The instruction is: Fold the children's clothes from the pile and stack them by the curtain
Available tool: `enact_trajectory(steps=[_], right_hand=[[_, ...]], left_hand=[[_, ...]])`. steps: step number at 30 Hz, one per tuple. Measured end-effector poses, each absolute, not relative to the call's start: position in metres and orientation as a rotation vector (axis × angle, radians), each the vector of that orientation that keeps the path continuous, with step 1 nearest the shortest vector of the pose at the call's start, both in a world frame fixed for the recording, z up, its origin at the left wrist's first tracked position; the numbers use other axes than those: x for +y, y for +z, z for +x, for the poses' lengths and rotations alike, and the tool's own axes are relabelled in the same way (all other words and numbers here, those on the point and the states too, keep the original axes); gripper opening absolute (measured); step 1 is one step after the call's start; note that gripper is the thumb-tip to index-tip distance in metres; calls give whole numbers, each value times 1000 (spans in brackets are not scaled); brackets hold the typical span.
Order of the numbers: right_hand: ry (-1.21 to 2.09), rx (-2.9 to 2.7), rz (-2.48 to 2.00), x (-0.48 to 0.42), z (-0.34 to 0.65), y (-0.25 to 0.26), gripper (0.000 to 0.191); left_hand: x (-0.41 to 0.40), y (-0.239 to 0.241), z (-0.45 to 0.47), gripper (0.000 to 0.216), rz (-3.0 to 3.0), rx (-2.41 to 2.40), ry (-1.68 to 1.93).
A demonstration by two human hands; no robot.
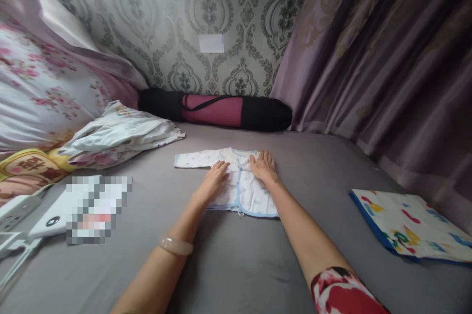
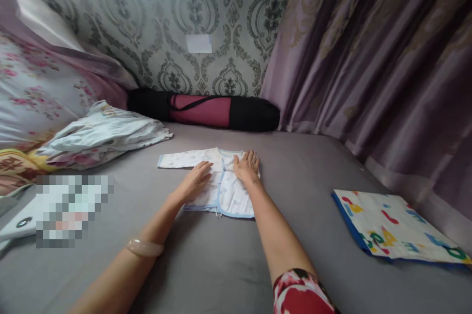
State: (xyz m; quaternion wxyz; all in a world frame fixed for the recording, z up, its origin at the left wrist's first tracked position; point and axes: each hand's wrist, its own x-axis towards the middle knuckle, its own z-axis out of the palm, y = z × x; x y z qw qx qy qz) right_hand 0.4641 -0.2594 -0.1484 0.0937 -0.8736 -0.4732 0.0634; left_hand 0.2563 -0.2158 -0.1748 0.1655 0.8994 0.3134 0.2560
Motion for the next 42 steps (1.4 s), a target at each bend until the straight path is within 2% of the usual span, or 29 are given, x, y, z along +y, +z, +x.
enact_trajectory(steps=[7, 18, 29, 37, 42], right_hand=[[44, -1343, -2635, -255, 455, -167, 74], [273, -1288, -2589, -247, 451, -148, 72], [94, -1367, -2528, -234, 417, -165, 67], [130, -1395, -2537, -234, 421, -162, 67], [91, -1521, -2492, -231, 419, -153, 61]], left_hand=[[-206, -173, 249, 35, 2284, 1063, 1052], [-189, -160, 227, 35, 2077, 1455, 987], [-178, -161, 217, 36, 2093, 1565, 981], [-177, -146, 205, 40, 1998, 1913, 838], [-179, -142, 197, 40, 1830, 2086, 815]])
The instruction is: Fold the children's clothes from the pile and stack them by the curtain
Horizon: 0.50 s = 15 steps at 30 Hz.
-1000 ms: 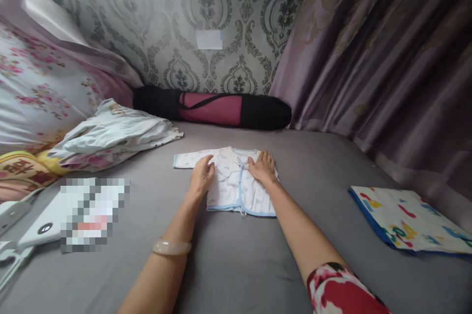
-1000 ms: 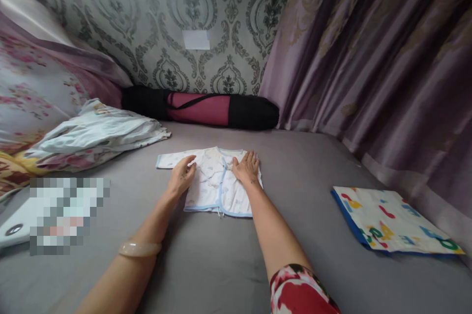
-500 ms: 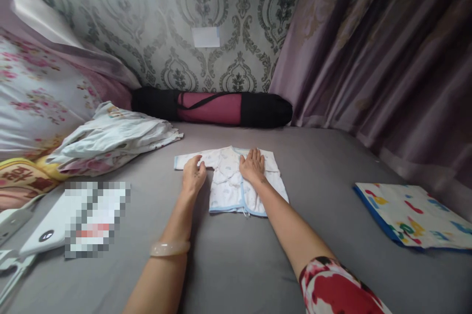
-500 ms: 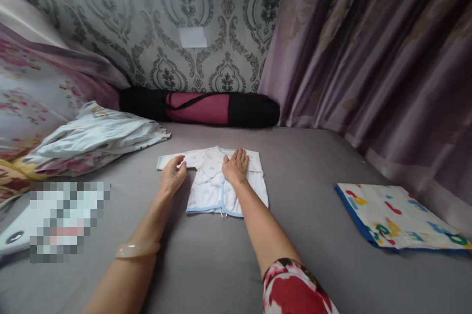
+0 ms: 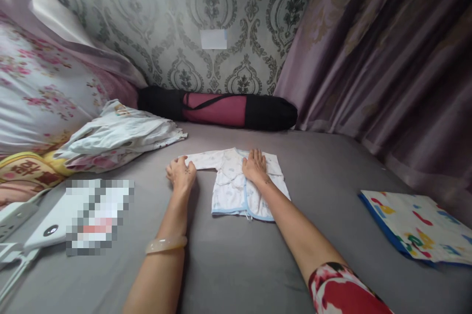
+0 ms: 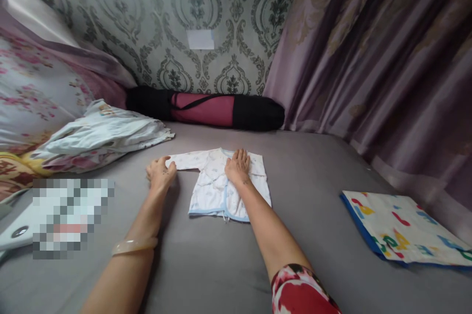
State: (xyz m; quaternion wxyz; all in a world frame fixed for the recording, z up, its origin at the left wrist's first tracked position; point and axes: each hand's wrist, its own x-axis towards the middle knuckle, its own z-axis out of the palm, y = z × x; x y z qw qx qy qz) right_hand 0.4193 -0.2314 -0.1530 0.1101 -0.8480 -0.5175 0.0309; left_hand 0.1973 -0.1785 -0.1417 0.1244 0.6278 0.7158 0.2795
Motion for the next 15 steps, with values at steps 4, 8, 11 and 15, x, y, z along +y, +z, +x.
enact_trajectory(steps=[4, 8, 11, 15], right_hand=[[46, -1764, -2332, -226, 410, -145, 59], [81, -1956, -2201, -223, 400, -147, 61], [104, -1974, -2217, -224, 397, -154, 62], [141, -1968, -2227, -223, 398, -157, 61]], left_hand=[[-174, -147, 191, 44, 1782, 2142, 759], [-170, -150, 187, 48, 1804, 2199, 699], [-168, -150, 185, 46, 1826, 2209, 666], [-165, -153, 185, 44, 1835, 2218, 638]])
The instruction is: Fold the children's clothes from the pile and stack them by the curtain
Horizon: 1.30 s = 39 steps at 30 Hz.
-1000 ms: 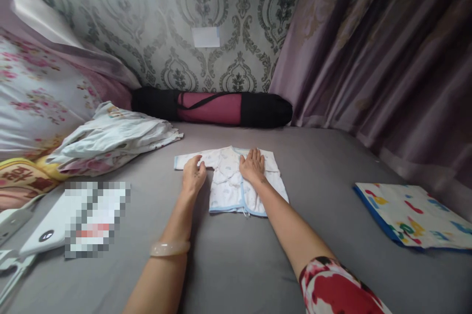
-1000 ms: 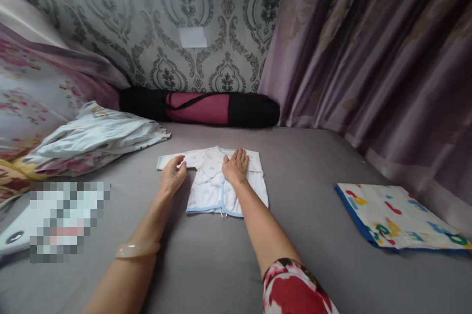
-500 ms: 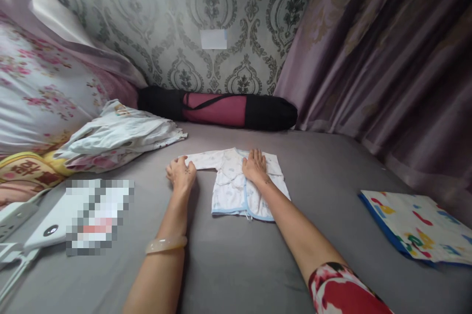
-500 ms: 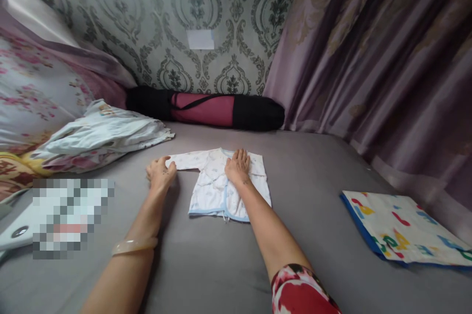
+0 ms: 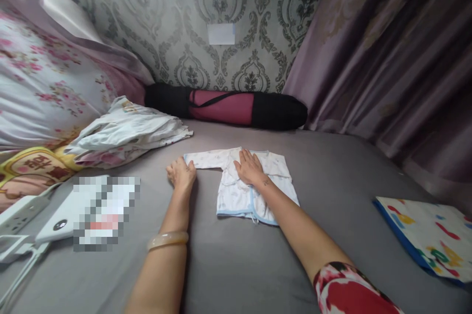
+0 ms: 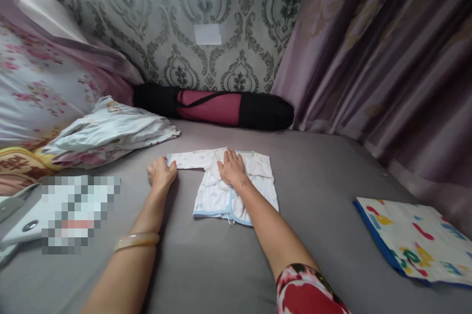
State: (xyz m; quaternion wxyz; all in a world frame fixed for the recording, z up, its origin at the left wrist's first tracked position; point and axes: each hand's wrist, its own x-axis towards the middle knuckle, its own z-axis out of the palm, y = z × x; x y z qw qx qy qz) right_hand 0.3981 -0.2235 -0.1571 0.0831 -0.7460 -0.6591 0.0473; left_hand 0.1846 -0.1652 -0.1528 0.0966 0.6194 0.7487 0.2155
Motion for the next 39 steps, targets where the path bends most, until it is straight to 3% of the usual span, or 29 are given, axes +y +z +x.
enact_trajectory(steps=[8, 15, 20, 30, 39], right_hand=[[118, -1832, -2255, -205, 407, -139, 40], [91, -1576, -2407, -181, 409, -134, 35], [-22, -1840, -2165, -174, 398, -139, 36], [162, -1995, -2133, -147, 389, -136, 29], [162, -1990, -2109, -145, 392, -134, 26]], left_hand=[[-159, -159, 185, 49, 1804, 2157, 723], [-162, -150, 189, 35, 1790, 2093, 650], [-160, -150, 190, 36, 1797, 2046, 701], [-141, -163, 182, 33, 1543, 1723, 1386], [-136, -168, 182, 36, 1373, 1701, 1446]])
